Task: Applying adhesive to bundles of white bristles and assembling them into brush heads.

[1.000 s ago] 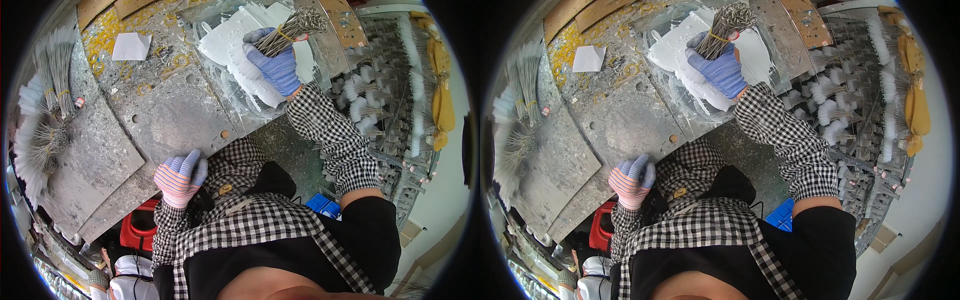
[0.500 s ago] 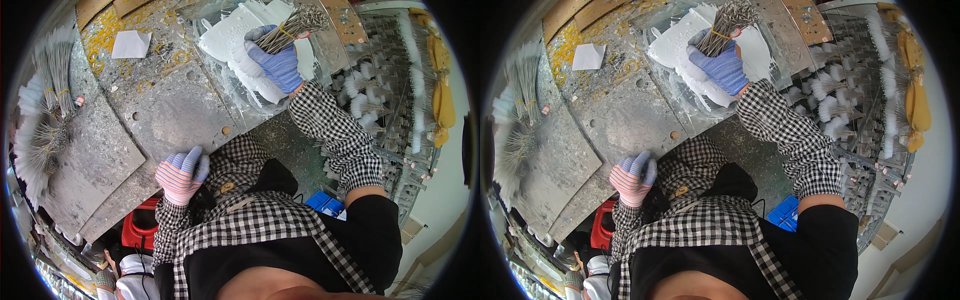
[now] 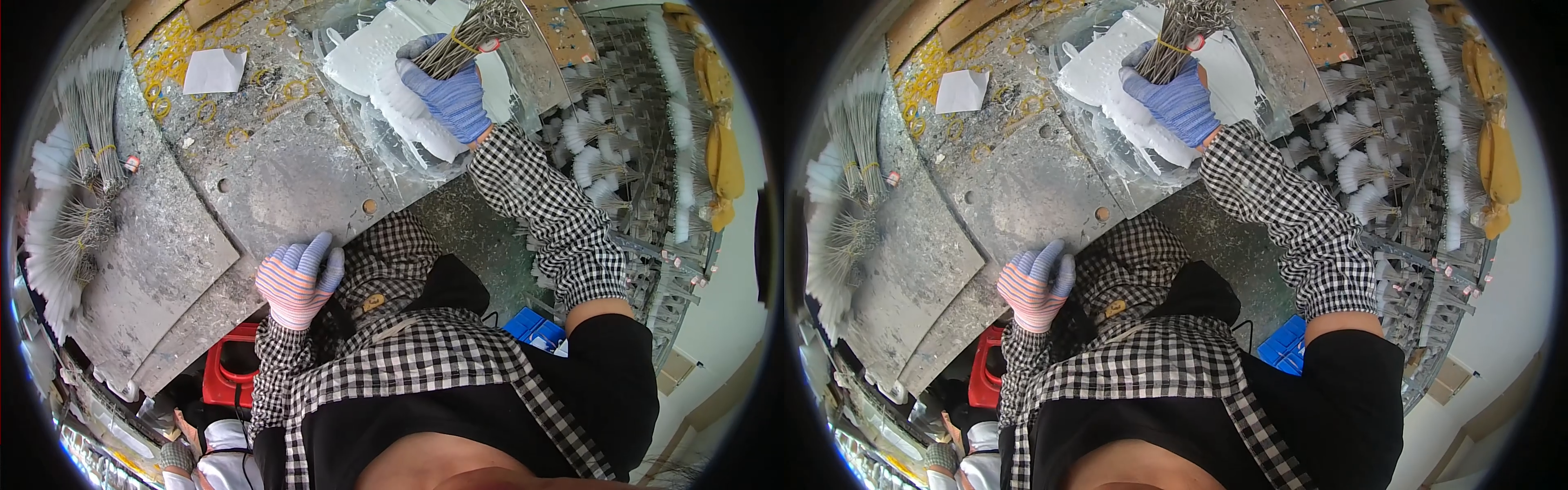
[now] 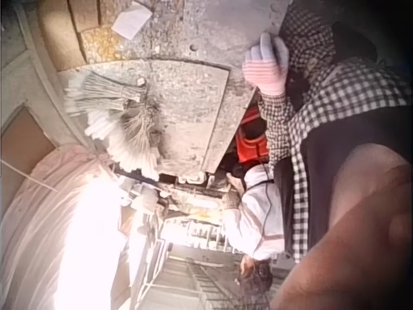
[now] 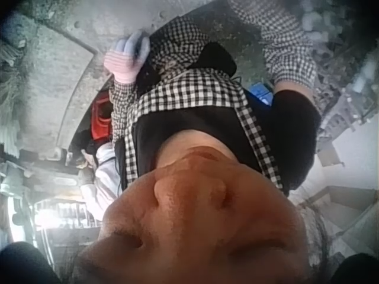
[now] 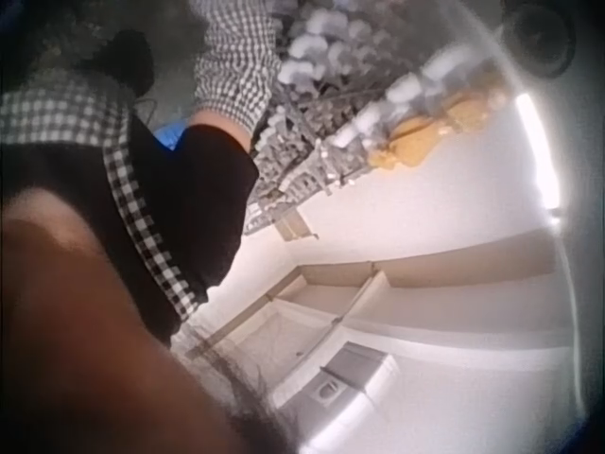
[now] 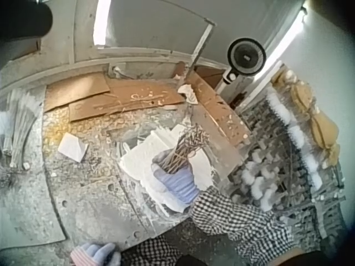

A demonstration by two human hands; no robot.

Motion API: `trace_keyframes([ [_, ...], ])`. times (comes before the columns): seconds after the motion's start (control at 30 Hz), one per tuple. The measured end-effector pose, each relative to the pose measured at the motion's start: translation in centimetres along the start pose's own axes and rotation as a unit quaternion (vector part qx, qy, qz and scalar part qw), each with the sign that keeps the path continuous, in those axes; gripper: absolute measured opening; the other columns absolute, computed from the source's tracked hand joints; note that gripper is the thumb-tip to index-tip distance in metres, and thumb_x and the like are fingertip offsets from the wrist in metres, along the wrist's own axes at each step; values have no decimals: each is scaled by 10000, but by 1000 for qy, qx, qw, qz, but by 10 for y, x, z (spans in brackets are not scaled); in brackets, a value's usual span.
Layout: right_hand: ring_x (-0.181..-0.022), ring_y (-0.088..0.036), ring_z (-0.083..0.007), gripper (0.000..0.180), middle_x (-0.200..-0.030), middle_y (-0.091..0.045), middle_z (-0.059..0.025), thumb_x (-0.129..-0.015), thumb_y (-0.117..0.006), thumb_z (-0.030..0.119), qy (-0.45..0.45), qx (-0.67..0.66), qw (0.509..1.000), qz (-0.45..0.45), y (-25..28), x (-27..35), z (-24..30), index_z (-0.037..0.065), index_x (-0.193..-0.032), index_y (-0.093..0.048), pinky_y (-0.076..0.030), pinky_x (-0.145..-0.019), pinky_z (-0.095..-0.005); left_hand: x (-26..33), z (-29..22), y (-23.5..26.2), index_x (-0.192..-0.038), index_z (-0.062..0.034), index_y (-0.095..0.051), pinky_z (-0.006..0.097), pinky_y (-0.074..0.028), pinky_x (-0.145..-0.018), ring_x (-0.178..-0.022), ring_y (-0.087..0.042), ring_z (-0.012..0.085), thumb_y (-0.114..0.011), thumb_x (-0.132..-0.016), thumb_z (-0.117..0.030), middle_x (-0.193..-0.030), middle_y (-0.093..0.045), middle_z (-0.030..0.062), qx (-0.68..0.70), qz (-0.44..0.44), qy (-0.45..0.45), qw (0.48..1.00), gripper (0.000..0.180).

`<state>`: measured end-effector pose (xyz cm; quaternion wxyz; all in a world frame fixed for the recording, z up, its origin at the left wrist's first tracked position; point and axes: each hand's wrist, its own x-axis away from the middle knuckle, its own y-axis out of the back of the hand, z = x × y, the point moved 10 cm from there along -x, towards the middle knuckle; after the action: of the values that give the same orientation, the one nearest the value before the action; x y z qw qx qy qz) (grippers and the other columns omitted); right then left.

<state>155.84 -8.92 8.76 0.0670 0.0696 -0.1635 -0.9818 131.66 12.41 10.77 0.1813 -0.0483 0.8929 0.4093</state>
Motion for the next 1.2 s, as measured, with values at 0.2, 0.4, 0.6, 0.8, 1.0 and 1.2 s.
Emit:
trace_keyframes([
  [0.2,-841,-686,-122,245,-885,-729,-26,-802,-812,196,32,-12,999,-24,5,-3,2,52,-964,-697,-552,-803,-289,-3,-2,0,-968,-131,-713,383,-441,-510,-569,-568,265,-786,-758,-134,-665,-577,53,-2,3,-7,1000,222],
  [0.4,-844,-688,-122,247,-884,-731,-29,-804,-811,194,28,-28,999,-26,0,-1,1,53,-973,-698,-554,-799,-289,1,0,0,-962,-132,-711,381,-447,-515,-571,-570,267,-788,-763,-139,-668,-580,54,-17,0,-5,1000,214],
  [0.6,-914,-681,-134,186,-981,-729,-49,-838,-775,74,-3,31,999,-17,5,1,-2,56,-987,-665,-561,-856,-292,-2,-2,1,-951,-129,-715,377,-456,-510,-570,-575,260,-791,-768,-176,-666,-581,53,-20,4,-8,1000,203],
  [0.8,-911,-681,-131,196,-984,-730,-45,-834,-780,79,-13,4,1000,-17,2,2,-7,61,-993,-666,-559,-856,-288,2,-2,0,-949,-123,-719,377,-469,-509,-570,-586,253,-792,-772,-203,-664,-585,51,-31,5,-8,999,207],
  [1.0,-916,-674,-123,212,-974,-728,-43,-829,-784,78,-11,19,1000,-20,5,3,-6,59,-1001,-662,-558,-843,-289,-3,-4,2,-955,-120,-719,390,-466,-520,-579,-591,269,-788,-775,-169,-684,-606,62,-5,0,-3,1000,200],
  [1.2,-918,-672,-126,221,-961,-719,-44,-828,-781,61,-11,16,1000,-5,6,1,12,61,-1004,-647,-558,-840,-287,-9,-10,19,-941,-119,-727,353,-446,-516,-565,-575,245,-768,-772,-96,-670,-591,55,22,2,18,1000,176],
])
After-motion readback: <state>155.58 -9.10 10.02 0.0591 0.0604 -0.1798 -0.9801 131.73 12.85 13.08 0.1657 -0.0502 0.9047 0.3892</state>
